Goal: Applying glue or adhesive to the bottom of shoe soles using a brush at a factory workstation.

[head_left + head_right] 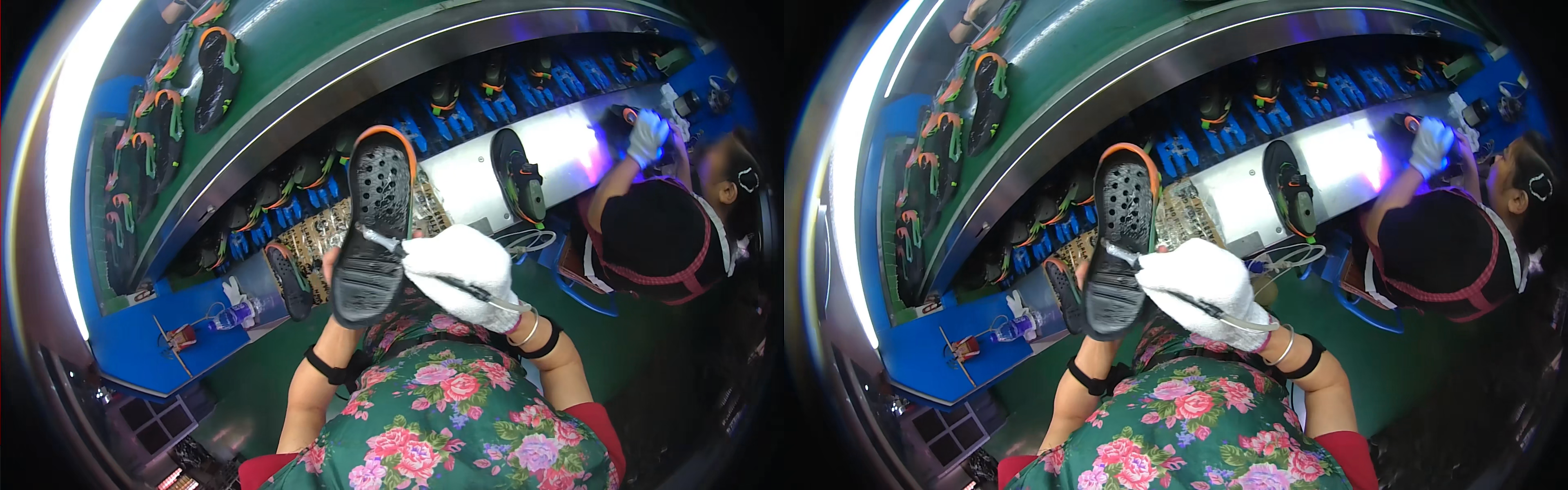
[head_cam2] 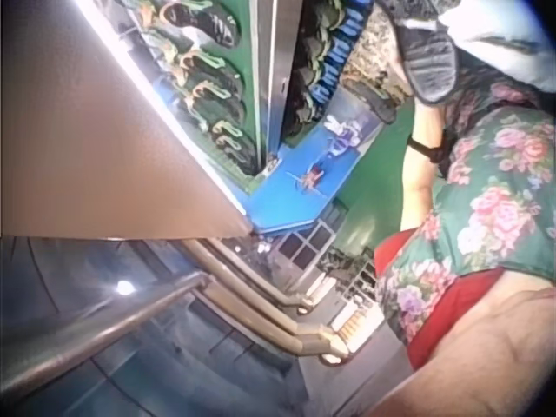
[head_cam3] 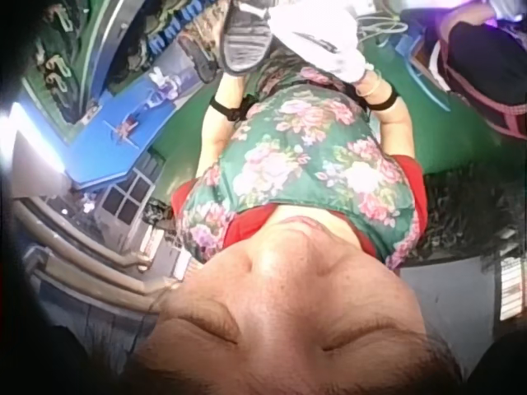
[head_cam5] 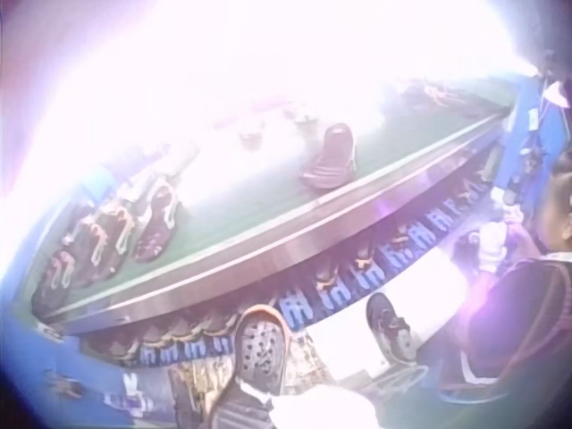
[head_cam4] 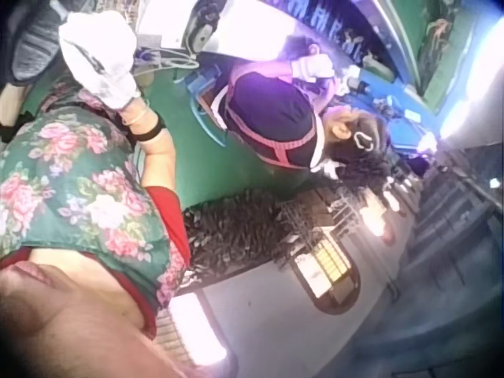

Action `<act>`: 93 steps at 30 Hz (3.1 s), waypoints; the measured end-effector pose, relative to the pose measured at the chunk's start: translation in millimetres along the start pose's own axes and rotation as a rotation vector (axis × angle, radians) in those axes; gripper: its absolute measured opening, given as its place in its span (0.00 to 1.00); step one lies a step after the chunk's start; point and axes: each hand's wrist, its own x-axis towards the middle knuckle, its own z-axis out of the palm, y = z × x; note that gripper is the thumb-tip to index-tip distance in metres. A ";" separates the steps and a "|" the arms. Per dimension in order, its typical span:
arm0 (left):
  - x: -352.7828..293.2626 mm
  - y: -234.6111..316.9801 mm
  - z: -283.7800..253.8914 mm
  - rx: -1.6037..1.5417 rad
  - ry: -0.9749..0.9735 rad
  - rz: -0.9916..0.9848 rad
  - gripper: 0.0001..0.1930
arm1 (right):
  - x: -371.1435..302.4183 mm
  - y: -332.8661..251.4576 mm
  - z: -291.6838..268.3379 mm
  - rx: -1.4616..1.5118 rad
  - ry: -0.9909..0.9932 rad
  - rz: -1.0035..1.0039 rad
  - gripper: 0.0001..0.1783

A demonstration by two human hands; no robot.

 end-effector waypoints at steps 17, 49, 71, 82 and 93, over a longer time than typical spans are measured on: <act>8.8 -28.5 -2.9 -0.052 -0.194 -0.164 0.40 | 35.0 -9.3 -7.8 -0.221 -0.223 -0.131 0.20; 46.1 -11.4 55.5 -0.018 -0.193 0.019 0.53 | 5.7 -12.1 16.3 -0.078 -0.020 -0.088 0.17; 52.8 1.6 51.5 0.072 -0.366 0.250 0.48 | -12.7 -9.5 7.8 0.265 -0.164 0.002 0.12; 56.4 22.6 35.9 0.176 -0.485 -0.131 0.57 | -11.8 -4.6 1.0 0.438 -0.257 0.231 0.10; 58.2 38.4 30.6 0.306 -0.413 -0.260 0.48 | -23.7 -3.9 1.2 0.387 -0.319 -0.015 0.16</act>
